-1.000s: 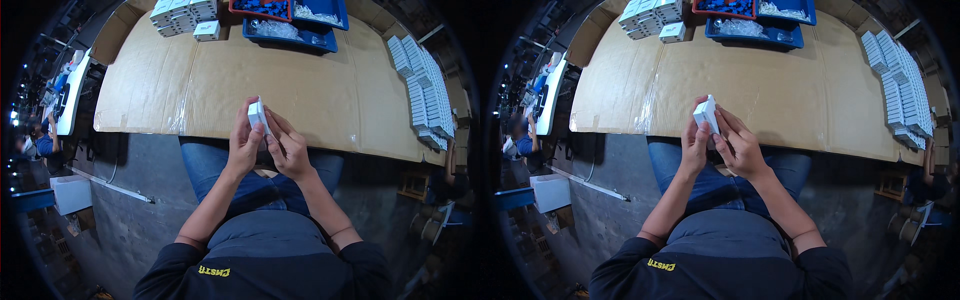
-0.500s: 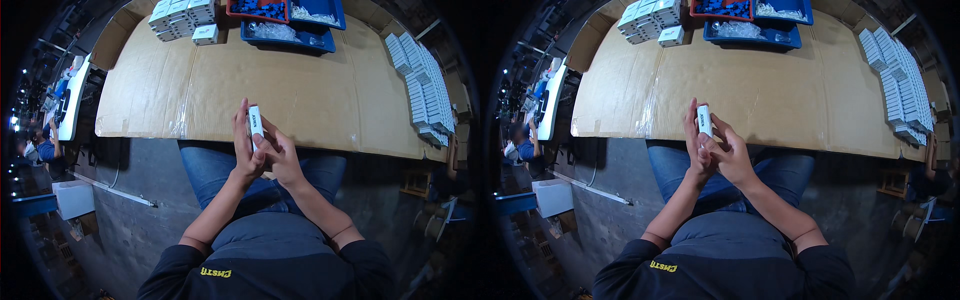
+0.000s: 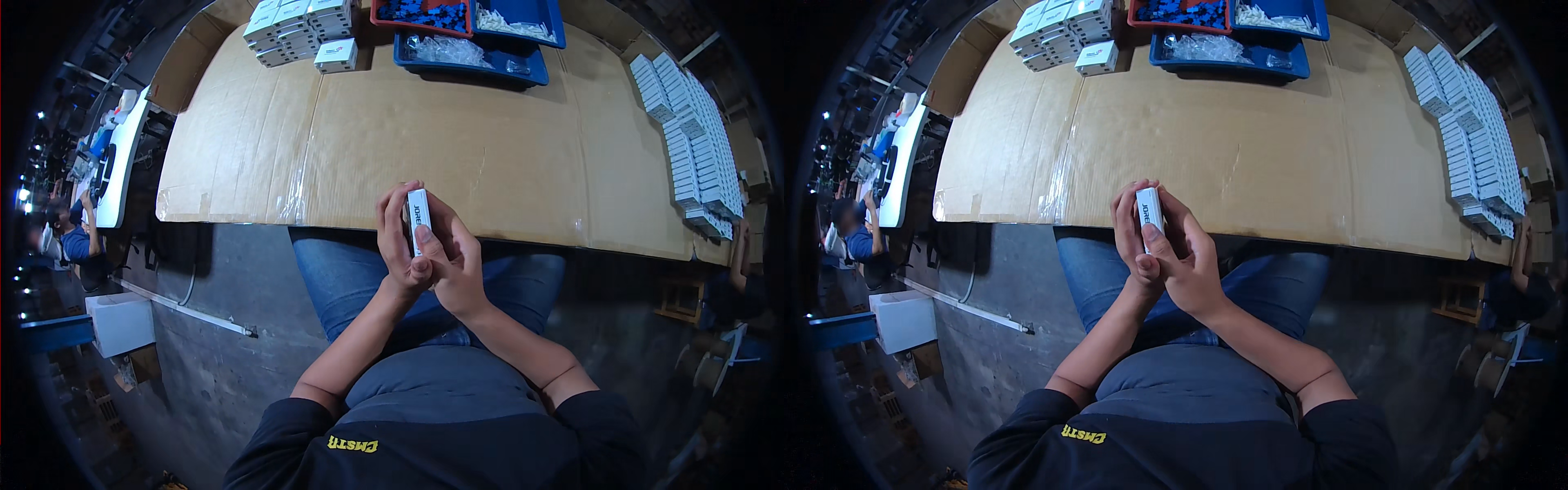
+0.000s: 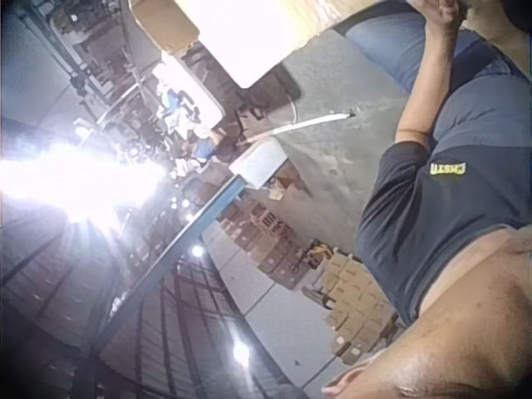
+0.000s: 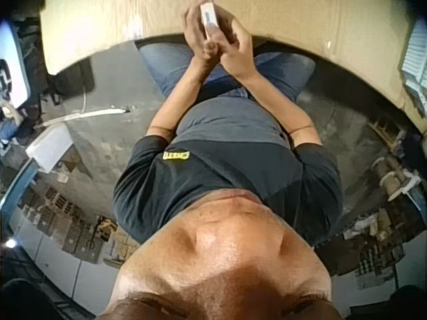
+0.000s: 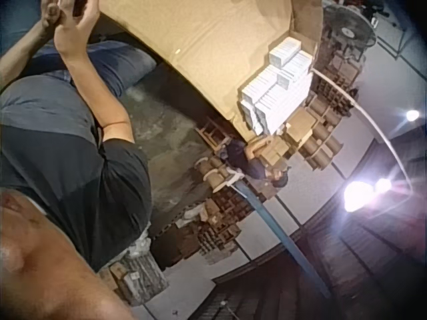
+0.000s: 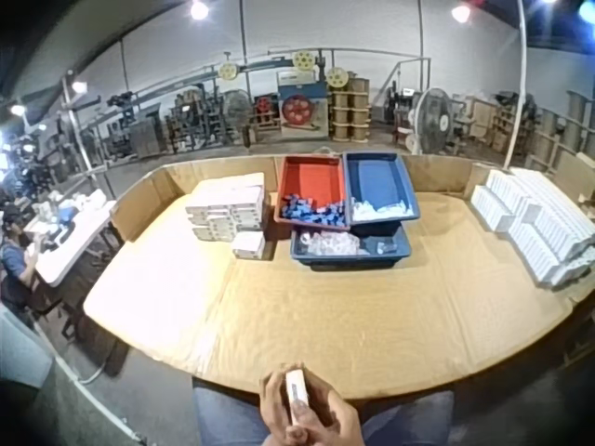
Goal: Assembling components into a white electronic enclosure and packing small parts into plastic bags.
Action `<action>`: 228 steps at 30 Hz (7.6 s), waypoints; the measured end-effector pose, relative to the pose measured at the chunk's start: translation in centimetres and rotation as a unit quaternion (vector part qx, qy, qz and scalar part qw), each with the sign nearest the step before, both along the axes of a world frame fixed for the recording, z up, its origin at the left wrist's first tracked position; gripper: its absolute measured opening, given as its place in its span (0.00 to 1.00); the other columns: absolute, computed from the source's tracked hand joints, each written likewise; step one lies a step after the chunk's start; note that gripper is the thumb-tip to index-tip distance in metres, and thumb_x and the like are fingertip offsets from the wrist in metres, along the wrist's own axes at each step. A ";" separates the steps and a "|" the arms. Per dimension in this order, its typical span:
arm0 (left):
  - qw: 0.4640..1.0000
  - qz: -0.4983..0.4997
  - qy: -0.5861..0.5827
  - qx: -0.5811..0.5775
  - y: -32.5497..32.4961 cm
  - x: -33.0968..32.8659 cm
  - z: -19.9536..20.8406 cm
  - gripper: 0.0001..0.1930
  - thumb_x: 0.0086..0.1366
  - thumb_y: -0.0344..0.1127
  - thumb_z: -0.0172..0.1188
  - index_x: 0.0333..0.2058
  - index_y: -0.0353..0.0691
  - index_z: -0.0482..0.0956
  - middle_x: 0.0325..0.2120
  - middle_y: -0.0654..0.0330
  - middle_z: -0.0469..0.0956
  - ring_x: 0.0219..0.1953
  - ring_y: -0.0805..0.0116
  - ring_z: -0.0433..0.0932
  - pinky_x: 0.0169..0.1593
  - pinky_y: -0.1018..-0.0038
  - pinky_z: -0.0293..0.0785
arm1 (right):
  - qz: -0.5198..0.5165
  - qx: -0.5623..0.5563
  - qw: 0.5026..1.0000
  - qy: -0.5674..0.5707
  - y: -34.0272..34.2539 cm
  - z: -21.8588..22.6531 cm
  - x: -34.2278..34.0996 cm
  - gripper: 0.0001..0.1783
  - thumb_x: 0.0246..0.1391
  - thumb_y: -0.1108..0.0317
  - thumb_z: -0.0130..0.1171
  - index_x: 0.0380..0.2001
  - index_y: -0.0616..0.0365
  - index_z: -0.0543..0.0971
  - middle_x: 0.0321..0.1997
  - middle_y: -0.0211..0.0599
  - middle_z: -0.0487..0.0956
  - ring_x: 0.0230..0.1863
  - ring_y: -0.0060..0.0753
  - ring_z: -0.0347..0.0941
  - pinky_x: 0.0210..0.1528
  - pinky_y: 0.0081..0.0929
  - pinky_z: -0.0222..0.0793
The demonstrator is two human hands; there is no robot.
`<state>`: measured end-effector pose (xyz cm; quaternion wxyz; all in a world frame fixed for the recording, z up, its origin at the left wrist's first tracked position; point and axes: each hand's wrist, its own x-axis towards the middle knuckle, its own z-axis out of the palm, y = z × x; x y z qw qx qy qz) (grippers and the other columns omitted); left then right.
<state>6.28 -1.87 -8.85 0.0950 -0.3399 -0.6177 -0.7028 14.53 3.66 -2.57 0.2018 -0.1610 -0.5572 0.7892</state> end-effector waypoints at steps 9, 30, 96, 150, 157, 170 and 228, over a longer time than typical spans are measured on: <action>0.999 -0.002 0.031 -0.028 -0.6 0.4 0.9 0.52 0.70 0.75 0.33 0.61 0.20 0.68 0.56 0.41 0.68 0.58 0.51 0.73 0.60 0.57 0.73 | 0.013 0.015 1.000 0.022 -0.2 -0.1 0.9 0.31 0.75 0.61 0.50 0.73 0.67 0.61 0.69 0.45 0.72 0.67 0.30 0.69 0.70 0.28 0.61; 0.998 0.010 0.051 -0.043 -0.2 0.6 1.1 0.49 0.70 0.71 0.33 0.61 0.20 0.68 0.55 0.39 0.72 0.59 0.49 0.71 0.62 0.57 0.68 | -0.002 0.071 0.997 -0.017 -0.2 0.3 1.1 0.29 0.78 0.58 0.39 0.73 0.66 0.62 0.66 0.46 0.75 0.64 0.29 0.70 0.67 0.26 0.62; 0.999 -0.038 0.020 -0.031 0.1 -0.2 1.2 0.42 0.65 0.61 0.44 0.54 0.19 0.73 0.47 0.36 0.77 0.47 0.45 0.79 0.48 0.59 0.78 | -0.090 0.049 0.994 -0.042 -0.2 -0.3 0.7 0.26 0.77 0.52 0.44 0.54 0.65 0.79 0.26 0.21 0.75 0.25 0.08 0.66 0.26 0.14 0.61; 0.730 -0.356 -0.582 0.047 0.1 -2.4 2.9 0.37 0.72 0.58 0.52 0.71 0.39 0.62 0.61 0.49 0.75 0.64 0.54 0.75 0.69 0.58 0.68 | -0.030 0.242 0.958 0.152 14.8 -1.6 -0.8 0.29 0.68 0.56 0.61 0.61 0.67 0.72 0.64 0.46 0.68 0.60 0.38 0.72 0.64 0.38 0.71; 0.927 -0.274 -0.158 -0.200 3.1 -12.0 -2.4 0.41 0.60 0.46 0.73 0.68 0.39 0.64 0.67 0.54 0.68 0.67 0.59 0.68 0.71 0.65 0.60 | -0.103 0.525 0.845 -0.015 21.6 -4.7 -3.6 0.11 0.54 0.68 0.72 0.35 0.59 0.80 0.47 0.38 0.82 0.51 0.36 0.80 0.56 0.42 0.78; 0.855 -0.074 0.206 -0.471 4.6 -14.3 -2.2 0.55 0.52 0.66 0.72 0.70 0.35 0.63 0.66 0.46 0.66 0.67 0.44 0.65 0.71 0.54 0.59 | -0.021 0.575 0.800 -0.172 21.5 -9.3 -3.2 0.13 0.61 0.65 0.64 0.46 0.58 0.81 0.63 0.41 0.78 0.69 0.52 0.69 0.71 0.45 0.63; 0.955 -0.196 -0.211 -0.073 8.1 -3.7 6.1 0.15 0.75 0.36 0.61 0.51 0.31 0.80 0.40 0.59 0.84 0.41 0.75 0.80 0.47 0.77 0.75 | -0.186 0.330 0.926 -0.013 16.7 1.2 -3.3 0.06 0.58 0.72 0.68 0.35 0.63 0.83 0.32 0.27 0.82 0.34 0.15 0.73 0.38 0.19 0.68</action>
